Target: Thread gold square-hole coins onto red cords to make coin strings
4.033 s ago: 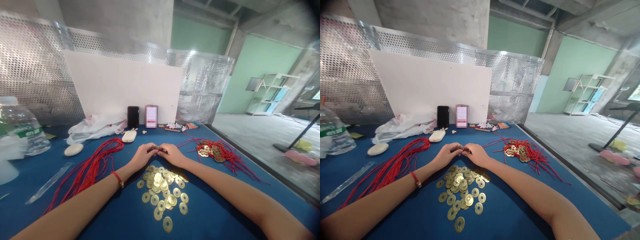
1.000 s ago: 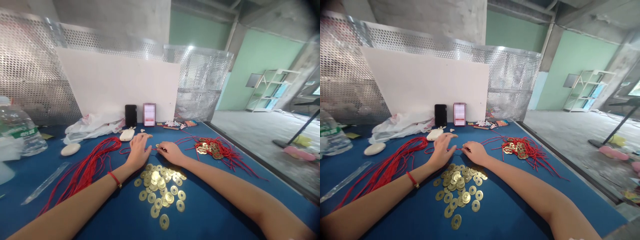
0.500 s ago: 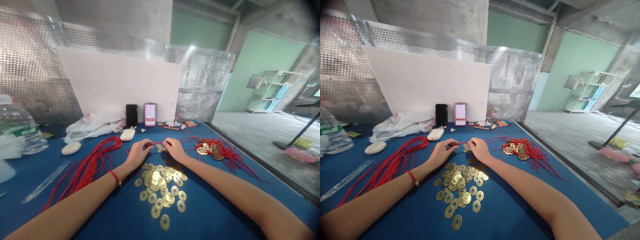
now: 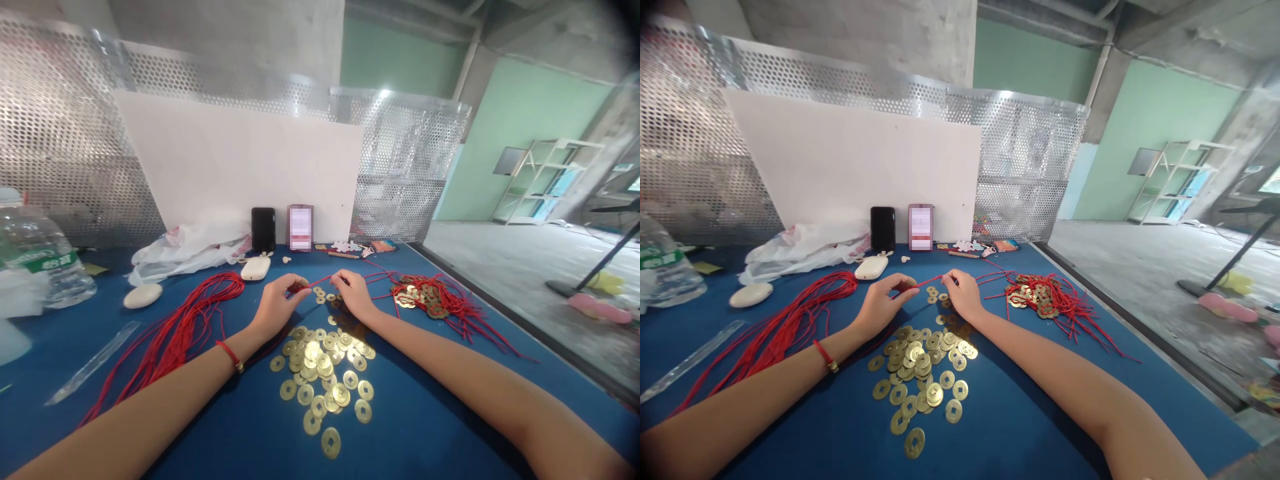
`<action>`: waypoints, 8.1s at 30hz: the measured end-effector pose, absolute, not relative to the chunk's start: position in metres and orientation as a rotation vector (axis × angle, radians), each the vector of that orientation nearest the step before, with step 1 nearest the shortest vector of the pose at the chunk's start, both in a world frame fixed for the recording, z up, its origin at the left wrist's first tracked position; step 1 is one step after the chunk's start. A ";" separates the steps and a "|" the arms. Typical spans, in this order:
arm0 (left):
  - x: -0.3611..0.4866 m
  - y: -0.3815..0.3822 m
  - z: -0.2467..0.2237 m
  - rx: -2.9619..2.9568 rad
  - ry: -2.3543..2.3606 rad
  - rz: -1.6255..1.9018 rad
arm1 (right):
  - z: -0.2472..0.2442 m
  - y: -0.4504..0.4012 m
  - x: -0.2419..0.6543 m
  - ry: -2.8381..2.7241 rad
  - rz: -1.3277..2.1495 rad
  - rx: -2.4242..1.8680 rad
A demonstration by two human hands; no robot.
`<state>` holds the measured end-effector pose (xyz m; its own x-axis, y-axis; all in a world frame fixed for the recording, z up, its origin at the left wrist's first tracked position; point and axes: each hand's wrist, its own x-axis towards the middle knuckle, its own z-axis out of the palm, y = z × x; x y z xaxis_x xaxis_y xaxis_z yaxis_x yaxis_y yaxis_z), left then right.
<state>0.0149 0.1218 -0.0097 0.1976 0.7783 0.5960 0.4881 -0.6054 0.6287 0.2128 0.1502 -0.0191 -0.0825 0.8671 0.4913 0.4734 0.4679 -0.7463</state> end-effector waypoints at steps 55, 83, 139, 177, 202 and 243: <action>0.012 0.142 -0.038 1.990 1.126 1.128 | 0.035 0.256 0.043 -2.595 -0.579 -1.475; 0.008 0.145 -0.029 1.737 1.024 1.255 | 0.005 0.053 0.169 -2.773 0.363 -0.625; 0.010 0.140 -0.019 1.591 0.962 1.232 | -0.012 0.115 0.189 -1.760 0.722 -0.863; 0.008 0.137 -0.017 1.653 0.834 1.206 | -0.015 0.122 0.192 -1.737 0.607 -0.957; 0.011 0.137 -0.018 1.718 0.774 1.227 | -0.010 0.116 0.189 -1.778 0.735 -0.903; 0.012 0.132 -0.012 1.590 0.815 1.183 | -0.014 0.116 0.190 -1.762 0.694 -0.918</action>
<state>0.0120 0.1315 -0.0116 0.3076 0.8991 0.3114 -0.0292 -0.3181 0.9476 0.1902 0.1158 -0.0139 -0.2219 0.8348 0.5039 0.2667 0.5490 -0.7921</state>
